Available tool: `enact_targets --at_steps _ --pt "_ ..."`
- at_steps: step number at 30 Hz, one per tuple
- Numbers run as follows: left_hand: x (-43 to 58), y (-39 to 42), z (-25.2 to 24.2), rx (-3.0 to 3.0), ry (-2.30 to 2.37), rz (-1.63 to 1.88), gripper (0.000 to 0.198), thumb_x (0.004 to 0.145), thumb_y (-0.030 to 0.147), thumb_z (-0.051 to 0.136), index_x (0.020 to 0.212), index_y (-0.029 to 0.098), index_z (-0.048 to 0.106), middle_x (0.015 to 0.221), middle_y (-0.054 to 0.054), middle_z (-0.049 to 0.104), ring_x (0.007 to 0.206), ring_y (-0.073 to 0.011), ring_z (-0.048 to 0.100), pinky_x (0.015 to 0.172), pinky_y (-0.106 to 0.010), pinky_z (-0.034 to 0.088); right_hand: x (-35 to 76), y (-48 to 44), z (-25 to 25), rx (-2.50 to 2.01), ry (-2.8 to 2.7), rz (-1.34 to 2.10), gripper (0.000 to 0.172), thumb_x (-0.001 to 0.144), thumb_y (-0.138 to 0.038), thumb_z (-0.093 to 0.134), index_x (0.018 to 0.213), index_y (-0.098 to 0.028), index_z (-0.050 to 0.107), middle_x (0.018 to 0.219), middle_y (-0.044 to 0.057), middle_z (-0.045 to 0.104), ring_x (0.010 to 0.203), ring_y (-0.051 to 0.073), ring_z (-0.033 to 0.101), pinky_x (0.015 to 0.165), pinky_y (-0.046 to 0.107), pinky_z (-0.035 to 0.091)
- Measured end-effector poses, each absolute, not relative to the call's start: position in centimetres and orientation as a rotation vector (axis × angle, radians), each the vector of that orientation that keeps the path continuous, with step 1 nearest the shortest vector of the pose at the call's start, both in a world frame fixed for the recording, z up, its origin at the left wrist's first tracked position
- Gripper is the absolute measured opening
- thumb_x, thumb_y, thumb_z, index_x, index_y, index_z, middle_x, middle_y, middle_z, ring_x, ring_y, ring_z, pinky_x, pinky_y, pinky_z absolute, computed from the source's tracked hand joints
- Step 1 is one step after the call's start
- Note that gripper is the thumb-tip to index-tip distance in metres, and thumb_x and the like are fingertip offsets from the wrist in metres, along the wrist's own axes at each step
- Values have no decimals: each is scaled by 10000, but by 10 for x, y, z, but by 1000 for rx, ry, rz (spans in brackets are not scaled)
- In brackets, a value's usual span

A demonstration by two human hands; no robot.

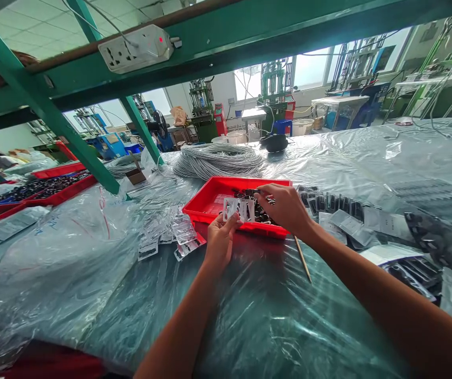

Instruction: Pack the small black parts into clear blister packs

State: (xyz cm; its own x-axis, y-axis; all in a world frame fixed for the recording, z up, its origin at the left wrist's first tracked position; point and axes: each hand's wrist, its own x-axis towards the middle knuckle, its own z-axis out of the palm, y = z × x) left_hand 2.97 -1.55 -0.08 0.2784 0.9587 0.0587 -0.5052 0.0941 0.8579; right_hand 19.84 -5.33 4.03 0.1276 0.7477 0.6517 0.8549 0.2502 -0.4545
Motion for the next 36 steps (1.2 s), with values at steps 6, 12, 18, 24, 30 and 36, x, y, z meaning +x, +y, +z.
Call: enact_targets --at_steps 6,12,18,24,30,36 --pt "27 -11 4 728 621 1181 300 626 205 866 827 150 650 846 -20 709 804 -147 684 882 -345 535 204 -51 30 -1318 -1896 -123 637 818 -324 731 1402 -213 503 1378 162 543 1229 329 580 985 516 528" --pt "31 -18 4 765 491 1159 344 642 225 866 920 171 672 951 -25 731 1001 -174 677 961 -338 506 192 -57 29 -1303 -1981 -164 533 838 -257 732 1332 -187 545 1303 159 623 1180 318 627 949 474 560" --pt "33 -20 3 878 475 1191 406 616 201 871 987 183 708 975 -33 751 1044 -200 678 931 -318 494 179 -62 23 -1273 -1926 -212 465 825 -178 717 1269 -192 577 1395 154 588 1258 322 589 1007 495 532" --pt "27 -16 1 978 519 1162 366 572 231 882 897 185 721 858 -8 750 810 -151 691 800 -273 510 174 -62 13 -1218 -1840 106 423 860 -289 705 1245 -199 555 1378 150 601 1194 311 637 938 457 568" --pt "23 -14 8 1157 550 1205 340 614 196 860 929 199 731 878 -11 754 858 -167 690 887 -298 500 186 -62 26 -1252 -1820 126 252 865 -230 667 1108 -207 606 1292 115 671 1083 277 702 905 395 570" --pt "15 -5 12 1394 817 1414 316 634 239 848 913 180 711 861 -27 743 847 -204 694 839 -309 523 180 -57 28 -1296 -1788 -5 216 918 -156 552 1115 -186 636 971 61 772 827 195 744 768 284 566"
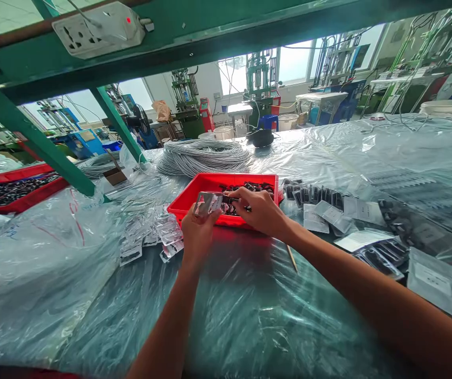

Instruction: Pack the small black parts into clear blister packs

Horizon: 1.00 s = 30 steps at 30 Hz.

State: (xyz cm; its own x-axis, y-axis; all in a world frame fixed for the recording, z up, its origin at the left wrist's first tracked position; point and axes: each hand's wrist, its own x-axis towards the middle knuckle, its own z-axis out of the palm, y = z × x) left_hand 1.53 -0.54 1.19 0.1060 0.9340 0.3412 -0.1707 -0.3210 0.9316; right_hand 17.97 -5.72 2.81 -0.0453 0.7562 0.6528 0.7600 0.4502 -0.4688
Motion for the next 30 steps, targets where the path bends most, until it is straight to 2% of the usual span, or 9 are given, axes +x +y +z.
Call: enact_targets --at_steps 2,4,7,11,15,20,24,27,30 --pt "8 1 14 1441 970 1570 317 667 258 825 943 185 688 871 -30 730 824 -197 687 823 -305 523 177 -53 26 -1329 -1751 -69 267 942 -123 488 1159 -186 630 1012 73 757 886 194 731 798 296 562" --pt "-2 10 17 1465 1136 1755 313 714 268 777 990 185 654 906 -36 709 834 -194 676 828 -311 522 182 -49 26 -1403 -1761 -155 345 936 -94 467 1243 -176 602 1227 126 683 1124 235 660 927 361 536" --pt "-22 30 20 1415 1356 1960 322 783 199 640 1101 172 595 1071 -61 659 1009 -204 644 942 -342 500 212 -50 38 -1713 -1819 -194 467 895 -116 542 1362 -133 530 1431 201 518 1310 321 515 1018 448 481" --pt "-46 52 21 1340 1579 1871 463 762 151 598 1223 158 556 1402 -124 477 1359 -247 433 1179 -393 300 275 -69 59 -2401 -1797 69 356 872 -249 632 1202 -116 642 1215 198 652 1137 326 620 885 376 520" --pt "-55 56 25 1371 1575 1859 364 788 170 562 1149 136 598 1395 -144 489 1370 -252 425 1183 -391 294 318 -82 57 -2707 -1755 297 220 672 -259 814 824 -134 716 896 166 722 860 339 691 641 349 512" --pt "-44 47 25 1333 1502 1848 289 813 154 492 1083 150 596 1282 -138 570 1253 -244 530 1120 -408 376 327 -85 35 -2673 -1746 239 171 608 -113 764 738 -197 691 857 135 713 867 363 687 630 373 502" --pt "-23 30 16 1508 1364 1785 221 836 188 505 1033 186 605 1167 -105 635 1128 -218 601 1003 -374 477 329 -103 36 -2548 -1824 241 129 632 -136 748 724 -202 687 807 145 709 828 377 690 642 415 514" --pt "-7 13 12 1794 1133 1713 200 873 225 484 1031 193 602 1137 -94 647 1081 -204 614 910 -355 519 315 -126 45 -2146 -1904 419 214 725 -279 737 927 -212 721 991 158 731 889 343 705 701 406 550" --pt "2 -4 14 2027 934 1575 178 910 264 466 980 192 612 1004 -63 679 936 -180 644 836 -328 521 277 -142 48 -1708 -2076 725 464 796 -446 703 1209 -244 645 1204 113 689 1011 278 687 833 397 576"
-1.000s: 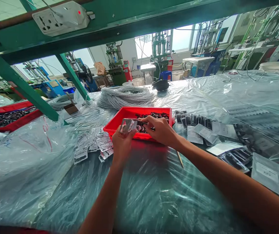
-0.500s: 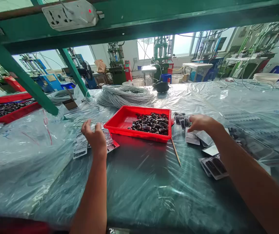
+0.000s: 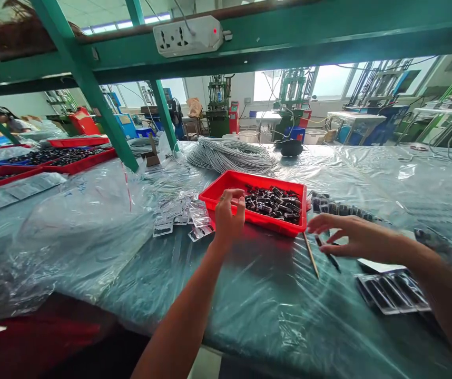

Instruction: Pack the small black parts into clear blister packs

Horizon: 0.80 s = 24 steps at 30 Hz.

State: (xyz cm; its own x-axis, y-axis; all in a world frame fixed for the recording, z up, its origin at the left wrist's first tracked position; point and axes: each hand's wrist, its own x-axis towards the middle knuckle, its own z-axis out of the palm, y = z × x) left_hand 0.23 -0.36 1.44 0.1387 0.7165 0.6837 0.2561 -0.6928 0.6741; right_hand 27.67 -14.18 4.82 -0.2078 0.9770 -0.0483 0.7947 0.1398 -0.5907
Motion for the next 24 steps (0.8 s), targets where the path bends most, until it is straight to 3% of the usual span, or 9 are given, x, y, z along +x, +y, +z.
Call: enact_targets --at_steps 2,3,6,8,11,14,17,21,24 --pt "4 -13 18 2165 823 1415 193 929 276 447 934 193 621 907 -38 686 838 -162 644 793 -308 507 249 -143 43 -1529 -2115 828 598 764 -481 744 1294 -247 595 1234 98 680 1057 259 673 903 399 558" --pt "5 -17 20 2239 774 1291 209 938 293 444 913 194 626 868 -28 684 800 -157 637 772 -300 498 239 -142 37 -1453 -2118 886 578 777 -488 732 1278 -231 603 1222 97 685 1044 246 676 891 380 559" --pt "5 -26 21 2475 654 751 297 916 470 531 881 196 641 845 -25 671 782 -172 624 740 -301 482 222 -134 15 -1660 -2024 678 292 857 -401 646 1043 -179 680 1032 90 730 894 220 690 796 334 541" --pt "6 -30 17 2589 604 360 465 775 646 656 898 198 648 912 -46 662 833 -211 631 738 -319 488 219 -131 -1 -1966 -1966 414 192 862 -328 635 935 -157 682 944 108 730 852 234 681 761 324 508" --pt "11 -35 7 2673 581 21 691 577 717 773 1020 202 646 1045 -84 641 954 -280 634 769 -349 509 217 -131 -16 -2261 -1939 217 252 884 -318 626 1031 -116 660 1027 168 721 925 277 683 756 324 479" --pt "19 -40 -2 2746 553 -51 689 662 634 767 1158 179 617 1145 -120 623 1059 -309 618 854 -377 517 219 -130 -17 -2402 -1923 241 249 914 -251 580 1106 -101 632 1029 180 725 961 288 685 750 324 477" --pt "28 -45 -7 2792 541 -13 632 759 584 710 1192 135 610 1183 -155 619 1115 -320 603 935 -404 507 236 -130 -7 -2440 -1894 343 198 852 -164 616 1041 -119 654 944 139 733 996 277 674 785 308 486" --pt "38 -53 -10 2760 546 81 623 792 580 684 1233 147 605 1256 -164 593 1155 -312 594 973 -415 505 283 -143 23 -2346 -1642 924 119 785 -166 613 890 -139 660 685 51 679 709 224 687 655 305 526" --pt "44 -61 -13 2705 523 139 604 788 541 708 1255 171 604 1242 -141 599 1102 -288 619 949 -405 524 313 -158 49 -1933 -1347 1062 86 725 -246 645 766 -171 633 677 30 644 635 189 652 651 328 543"
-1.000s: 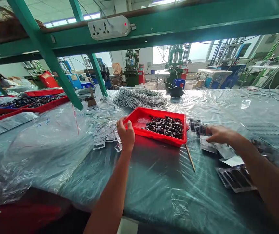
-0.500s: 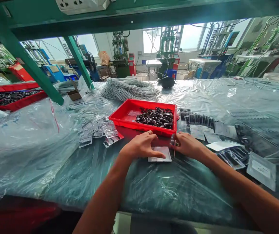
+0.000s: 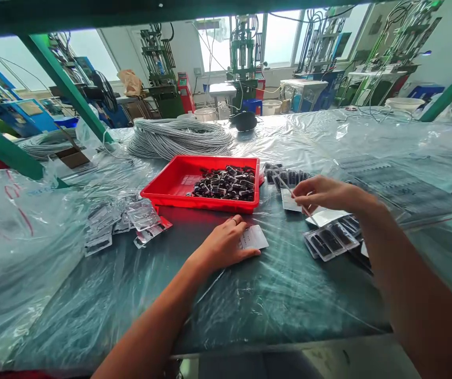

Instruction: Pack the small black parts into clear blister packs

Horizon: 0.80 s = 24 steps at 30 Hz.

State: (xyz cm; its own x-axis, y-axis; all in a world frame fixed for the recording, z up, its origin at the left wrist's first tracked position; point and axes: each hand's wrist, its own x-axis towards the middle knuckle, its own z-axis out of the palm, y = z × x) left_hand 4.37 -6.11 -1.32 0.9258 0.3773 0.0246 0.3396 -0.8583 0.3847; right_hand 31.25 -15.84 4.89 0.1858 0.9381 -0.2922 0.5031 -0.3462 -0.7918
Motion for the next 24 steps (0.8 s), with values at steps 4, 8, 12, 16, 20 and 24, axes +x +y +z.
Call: enact_targets --at_steps 4,8,12,16,20,24 --pt "50 -71 -22 2667 555 249 582 765 527 738 1213 172 631 1166 -115 623 1033 -276 639 899 -390 544 302 -161 63 -1240 -1091 846 126 671 -237 619 619 -197 512 661 0 523 642 140 562 657 314 504" --pt "55 -78 -28 2669 636 320 593 780 545 718 1233 177 616 1164 -112 622 1047 -286 633 915 -404 536 247 -143 42 -893 -929 1032 255 674 -288 585 527 -199 398 571 -30 371 496 89 326 480 251 327" --pt "57 -81 -26 2655 666 276 594 779 545 719 1227 168 619 1160 -111 620 1032 -290 636 902 -415 540 207 -127 14 -804 -794 1126 566 761 -443 651 443 -216 242 442 -83 179 422 61 148 417 241 150" --pt "58 -82 -23 2633 694 243 596 767 540 734 1217 165 625 1137 -108 624 1001 -288 643 885 -418 546 200 -123 2 -805 -734 1100 635 778 -503 670 430 -220 220 408 -92 164 385 48 130 399 249 96" --pt "58 -82 -25 2627 665 264 586 769 511 744 1218 156 622 1156 -114 619 1037 -295 632 916 -436 538 196 -123 0 -813 -825 1027 630 792 -506 657 432 -219 228 413 -95 170 386 42 142 400 237 120" --pt "58 -80 -29 2645 638 307 518 767 502 745 1159 181 640 1150 -108 625 1063 -299 625 908 -423 542 188 -123 -1 -869 -915 980 592 765 -495 655 427 -224 252 408 -97 186 374 34 149 389 229 124"
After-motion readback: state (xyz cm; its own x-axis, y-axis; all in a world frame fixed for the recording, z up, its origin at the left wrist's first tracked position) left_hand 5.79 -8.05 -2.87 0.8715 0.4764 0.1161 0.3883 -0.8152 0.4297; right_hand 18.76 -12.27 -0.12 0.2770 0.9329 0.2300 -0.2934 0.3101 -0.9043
